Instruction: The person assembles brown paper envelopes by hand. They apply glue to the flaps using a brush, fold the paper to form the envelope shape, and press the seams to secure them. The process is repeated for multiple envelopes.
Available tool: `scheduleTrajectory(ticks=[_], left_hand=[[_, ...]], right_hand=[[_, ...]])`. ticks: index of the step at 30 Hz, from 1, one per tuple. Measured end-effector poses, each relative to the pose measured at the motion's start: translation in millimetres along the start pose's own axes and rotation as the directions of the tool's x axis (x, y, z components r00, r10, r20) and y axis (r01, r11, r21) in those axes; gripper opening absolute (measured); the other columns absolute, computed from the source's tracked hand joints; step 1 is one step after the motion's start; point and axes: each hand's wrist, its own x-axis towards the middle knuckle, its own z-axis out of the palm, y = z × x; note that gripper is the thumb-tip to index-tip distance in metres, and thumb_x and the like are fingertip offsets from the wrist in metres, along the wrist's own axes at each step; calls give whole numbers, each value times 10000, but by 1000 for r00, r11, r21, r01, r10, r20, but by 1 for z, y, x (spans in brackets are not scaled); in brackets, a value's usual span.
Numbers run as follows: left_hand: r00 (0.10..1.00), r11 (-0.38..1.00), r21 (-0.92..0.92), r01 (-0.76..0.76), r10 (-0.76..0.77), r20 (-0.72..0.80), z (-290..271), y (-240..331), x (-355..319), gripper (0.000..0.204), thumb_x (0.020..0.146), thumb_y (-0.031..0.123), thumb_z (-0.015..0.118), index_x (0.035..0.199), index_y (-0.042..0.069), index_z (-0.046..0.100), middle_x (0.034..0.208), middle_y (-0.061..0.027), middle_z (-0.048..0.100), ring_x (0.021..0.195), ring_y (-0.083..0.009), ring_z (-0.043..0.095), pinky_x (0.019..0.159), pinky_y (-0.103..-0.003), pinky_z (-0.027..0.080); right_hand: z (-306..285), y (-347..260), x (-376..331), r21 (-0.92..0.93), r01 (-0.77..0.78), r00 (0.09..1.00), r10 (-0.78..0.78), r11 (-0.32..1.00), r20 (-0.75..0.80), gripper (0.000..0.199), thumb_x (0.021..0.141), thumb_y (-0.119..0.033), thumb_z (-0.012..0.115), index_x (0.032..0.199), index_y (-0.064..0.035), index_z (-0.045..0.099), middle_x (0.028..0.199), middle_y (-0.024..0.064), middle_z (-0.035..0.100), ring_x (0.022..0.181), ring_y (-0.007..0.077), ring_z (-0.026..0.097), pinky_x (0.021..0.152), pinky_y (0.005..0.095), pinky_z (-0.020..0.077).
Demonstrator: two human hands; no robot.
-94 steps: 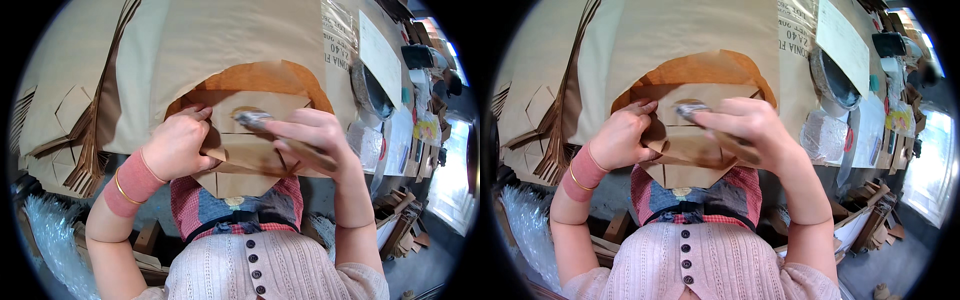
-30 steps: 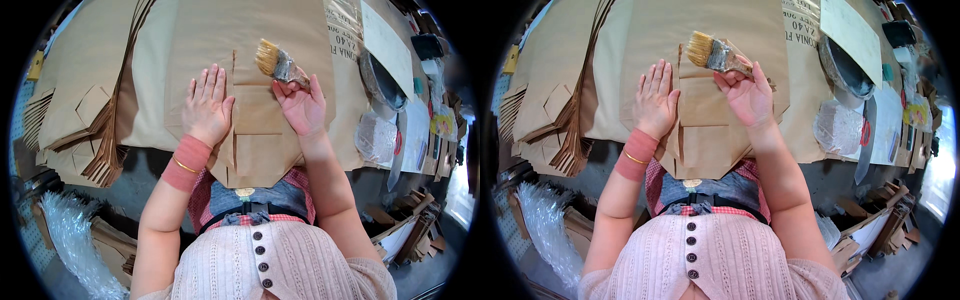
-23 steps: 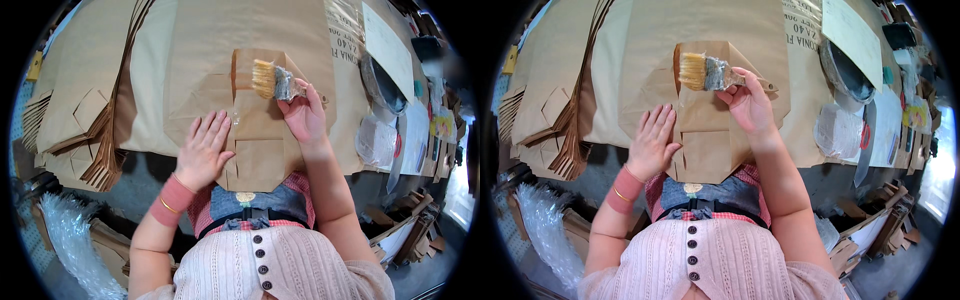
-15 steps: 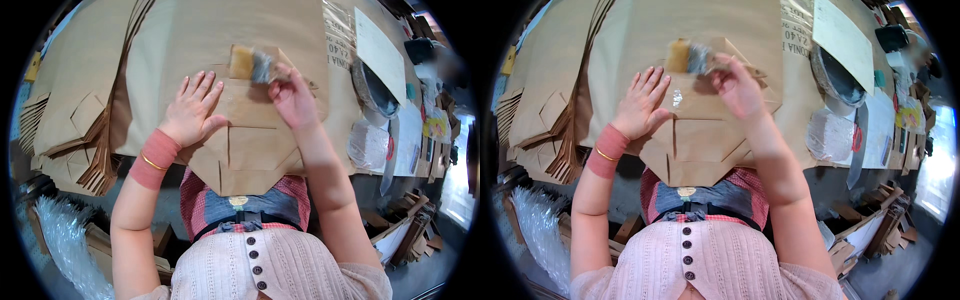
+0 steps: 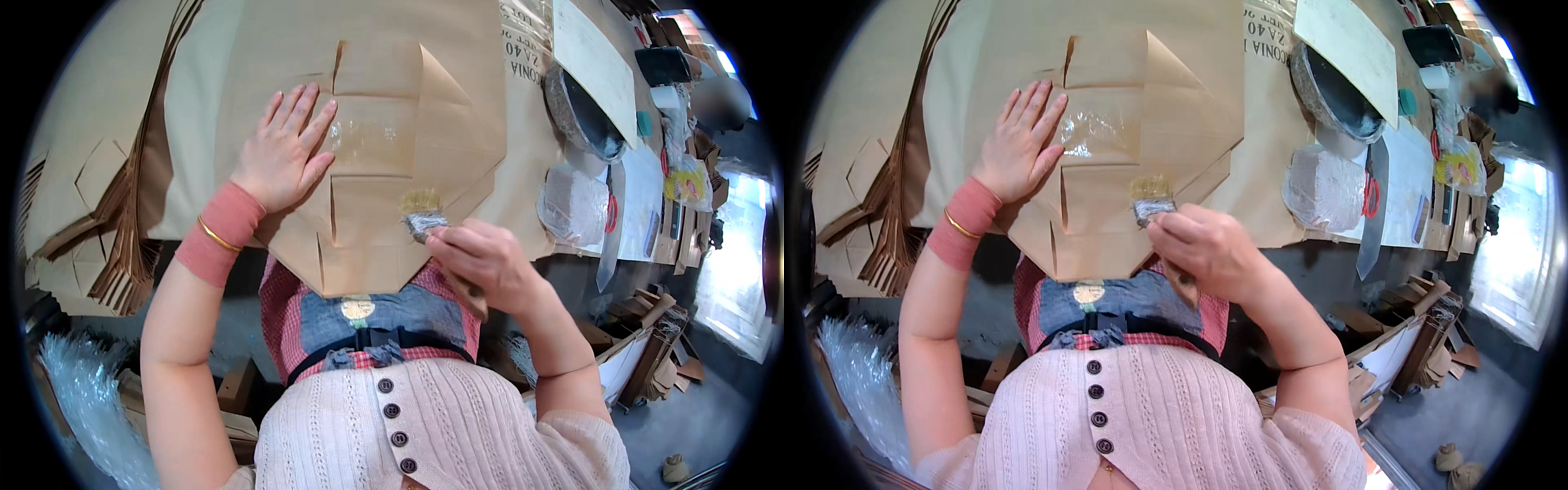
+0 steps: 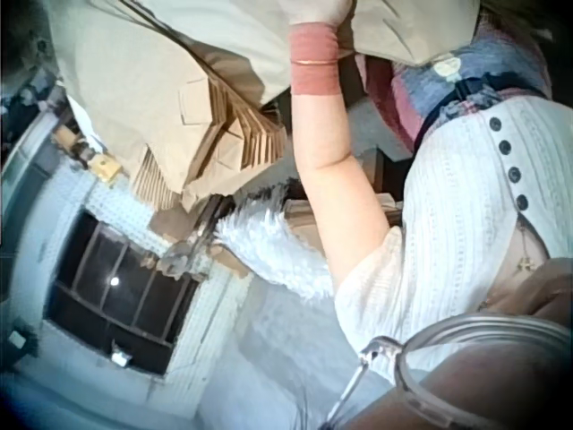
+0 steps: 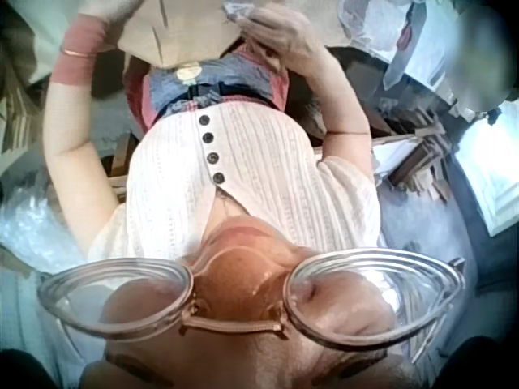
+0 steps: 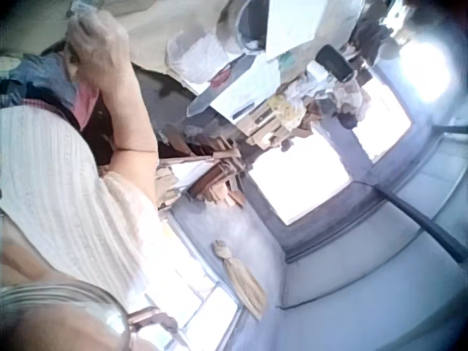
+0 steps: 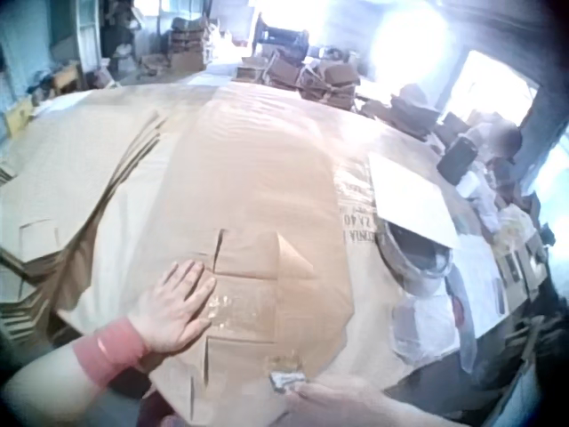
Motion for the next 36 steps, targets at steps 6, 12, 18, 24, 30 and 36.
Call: scheduleTrajectory(ticks=[6, 12, 18, 24, 30, 36], left_hand=[[999, 999, 51, -5, 7, -36, 4, -4, 1, 633, 949, 385, 489, 1478, 54, 381, 1517, -220, 359, 1427, -361, 304, 1196, -467, 183], [988, 961, -262, -92, 55, -145, 7, -25, 8, 434, 967, 300, 527, 1315, 45, 573, 1415, -197, 504, 1363, -357, 413, 1133, -435, 337], [951, 939, -307, -155, 58, -302, 16, -29, 9, 301, 930, 236, 618, 1157, 48, 676, 1300, -161, 597, 1261, -352, 506, 1045, -407, 436], [925, 967, -198, -162, 79, -372, 25, -26, 10, 328, 927, 225, 626, 1223, 87, 653, 1295, -186, 577, 1240, -360, 518, 1026, -430, 446], [929, 971, -181, -153, 79, -362, 27, -23, 16, 343, 936, 206, 621, 1264, 110, 642, 1312, -183, 571, 1259, -355, 511, 1031, -425, 443], [911, 972, -172, -158, 76, -405, 28, -30, 8, 331, 900, 223, 650, 1203, 91, 664, 1222, -183, 590, 1191, -366, 538, 983, -431, 466]], right_hand=[[29, -8, -6, 136, 104, 986, -83, 985, -147, 254, 786, -61, 699, 1028, -5, 645, 945, 95, 639, 730, 250, 637, 618, 332, 536], [40, -9, 45, 736, -23, 877, 367, 677, -310, 151, 897, -89, 666, 1019, 0, 656, 802, 87, 674, 665, 177, 646, 578, 274, 509], [85, -30, 94, 916, -330, 556, 831, 226, -5, 119, 922, -102, 652, 935, 13, 628, 754, 69, 658, 632, 115, 631, 563, 243, 513], [89, -36, 30, 705, -462, 523, 807, 537, -272, 69, 832, -27, 655, 773, 8, 646, 729, 104, 646, 643, 190, 623, 603, 319, 499], [31, -46, 17, 570, -514, 618, 737, 642, -274, 42, 808, -24, 690, 777, -10, 666, 730, 93, 658, 678, 200, 624, 629, 323, 495], [3, -13, 4, -123, -154, 951, 113, 980, -289, 286, 768, 2, 702, 1050, -3, 654, 900, 141, 676, 742, 273, 652, 677, 352, 543]])
